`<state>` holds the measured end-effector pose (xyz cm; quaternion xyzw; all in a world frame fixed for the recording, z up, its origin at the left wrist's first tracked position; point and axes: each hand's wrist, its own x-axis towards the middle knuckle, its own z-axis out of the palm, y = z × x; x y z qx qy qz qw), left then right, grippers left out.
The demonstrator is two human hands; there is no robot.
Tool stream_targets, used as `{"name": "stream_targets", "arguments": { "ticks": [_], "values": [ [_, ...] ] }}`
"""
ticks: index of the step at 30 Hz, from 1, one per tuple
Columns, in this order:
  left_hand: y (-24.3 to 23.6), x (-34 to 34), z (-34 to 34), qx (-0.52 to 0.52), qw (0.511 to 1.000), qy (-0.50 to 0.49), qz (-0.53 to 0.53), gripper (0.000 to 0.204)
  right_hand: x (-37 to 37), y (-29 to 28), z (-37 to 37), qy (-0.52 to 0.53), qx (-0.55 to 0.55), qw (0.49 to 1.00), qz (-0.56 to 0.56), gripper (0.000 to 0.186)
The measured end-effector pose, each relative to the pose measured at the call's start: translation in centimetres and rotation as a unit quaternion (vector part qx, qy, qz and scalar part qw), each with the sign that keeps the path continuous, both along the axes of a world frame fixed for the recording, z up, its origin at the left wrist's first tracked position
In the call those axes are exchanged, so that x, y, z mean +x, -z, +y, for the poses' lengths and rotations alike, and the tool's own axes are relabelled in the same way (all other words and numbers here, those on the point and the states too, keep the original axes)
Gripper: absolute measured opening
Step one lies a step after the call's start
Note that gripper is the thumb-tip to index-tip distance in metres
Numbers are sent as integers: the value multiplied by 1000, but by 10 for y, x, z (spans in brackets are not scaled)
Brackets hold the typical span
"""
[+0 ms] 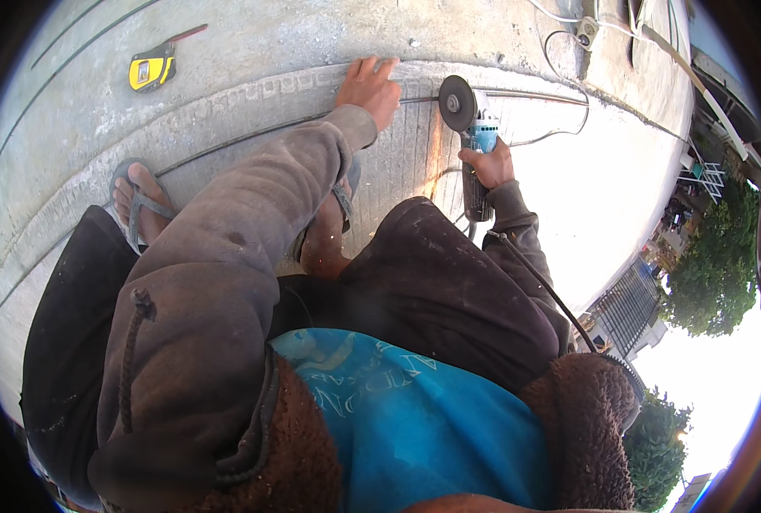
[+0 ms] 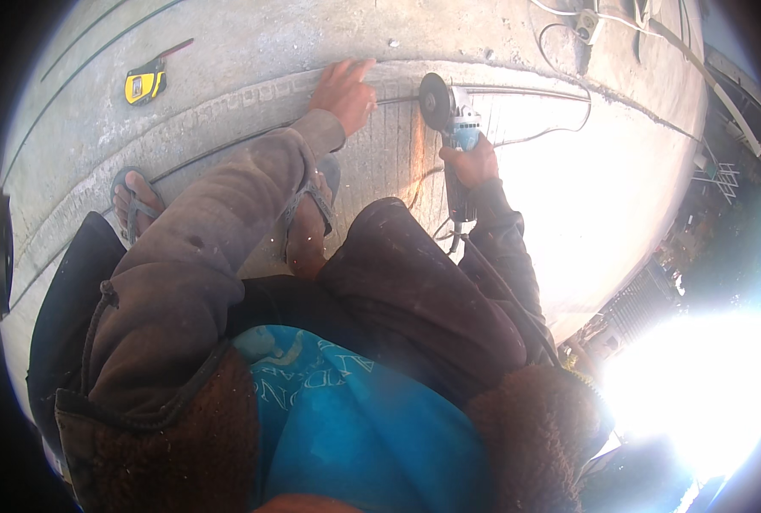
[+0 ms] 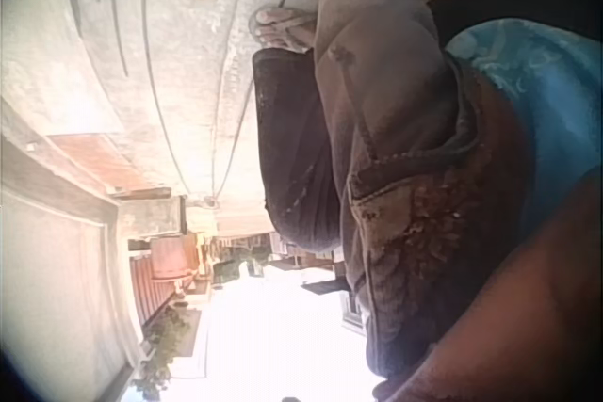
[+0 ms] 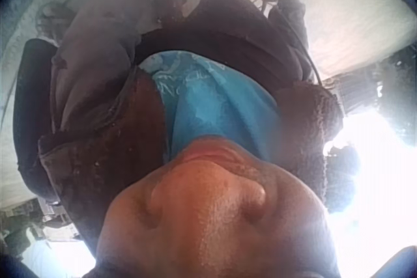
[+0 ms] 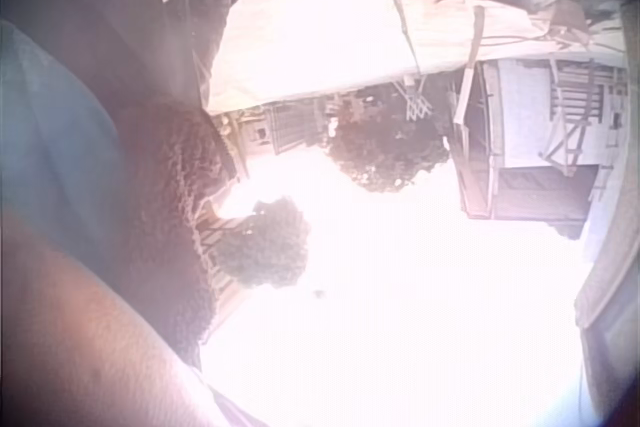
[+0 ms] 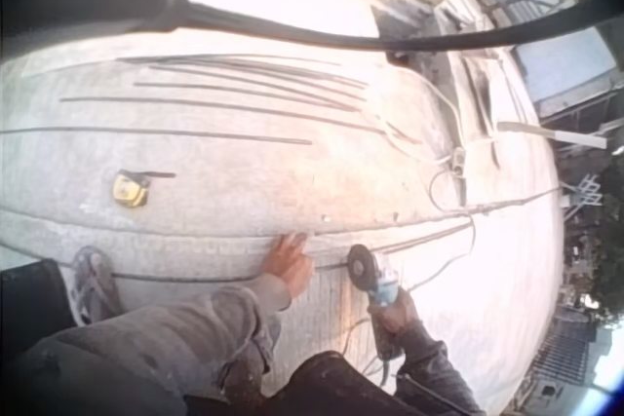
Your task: The person measures and cuts several metal rods on a concrete floor using a tape measure and an angle grinder. They repeatedly measure lengths, position the rods, and cut them, producing sparks during each cut.
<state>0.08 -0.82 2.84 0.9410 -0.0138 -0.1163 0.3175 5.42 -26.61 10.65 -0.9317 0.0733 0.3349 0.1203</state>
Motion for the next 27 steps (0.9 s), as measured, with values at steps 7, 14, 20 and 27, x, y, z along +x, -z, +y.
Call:
{"name": "stream_targets", "arguments": {
  "ticks": [7,14,20,27],
  "values": [
    [2,0,-1,3,1000,3,1,16,7,-5,17,4,5,1000,-4,56],
    [1,0,0,16,1000,7,3,16,6,-4,13,-7,7,1000,-11,57],
    [0,1,0,16,1000,8,0,16,3,-5,7,-1,-8,1000,21,58],
    [2,0,1,-8,1000,-1,-16,14,-1,2,-7,-14,-9,1000,1,58]
  ]
}}
